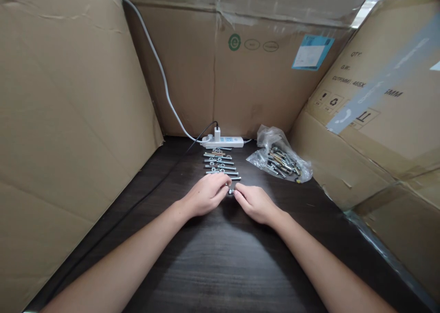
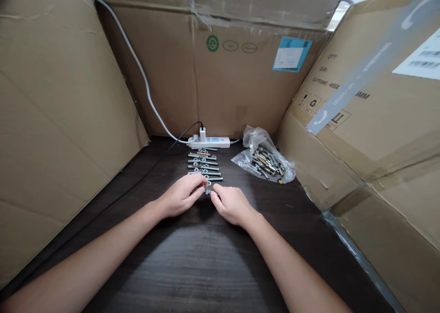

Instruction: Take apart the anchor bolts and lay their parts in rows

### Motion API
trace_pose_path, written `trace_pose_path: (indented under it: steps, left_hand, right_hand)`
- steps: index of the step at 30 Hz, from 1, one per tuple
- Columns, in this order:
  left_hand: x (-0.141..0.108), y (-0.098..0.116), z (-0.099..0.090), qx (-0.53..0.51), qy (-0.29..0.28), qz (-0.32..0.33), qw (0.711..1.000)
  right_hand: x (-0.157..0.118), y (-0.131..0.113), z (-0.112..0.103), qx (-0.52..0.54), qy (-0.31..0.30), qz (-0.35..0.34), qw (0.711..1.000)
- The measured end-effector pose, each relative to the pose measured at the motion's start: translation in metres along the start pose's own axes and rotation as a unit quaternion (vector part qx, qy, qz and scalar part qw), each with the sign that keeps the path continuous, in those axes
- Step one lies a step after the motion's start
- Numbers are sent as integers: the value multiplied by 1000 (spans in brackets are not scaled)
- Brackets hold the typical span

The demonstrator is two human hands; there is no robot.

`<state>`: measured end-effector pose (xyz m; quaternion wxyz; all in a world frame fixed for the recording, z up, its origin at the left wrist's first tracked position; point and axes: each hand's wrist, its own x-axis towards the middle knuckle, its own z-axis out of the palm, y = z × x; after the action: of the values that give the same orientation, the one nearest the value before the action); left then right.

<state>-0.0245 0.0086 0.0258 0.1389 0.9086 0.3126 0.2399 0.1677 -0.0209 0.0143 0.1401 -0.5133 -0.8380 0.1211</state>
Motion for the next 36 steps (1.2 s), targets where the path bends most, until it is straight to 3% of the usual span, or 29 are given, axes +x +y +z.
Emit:
trace_pose_path:
  steps: [5, 27, 36]
  left_hand:
    - [0, 2, -1, -10, -14, 24, 1000]
    - [0, -4, 4, 27, -57, -1, 998]
    - [0, 0, 2, -7, -28, -12, 1000]
  right_hand:
    - [0, 2, 0, 36, 4, -5, 999]
    - [-2, -1, -2, 58, 22, 9, 998]
    - [-2, -1, -3, 67, 38, -4, 997]
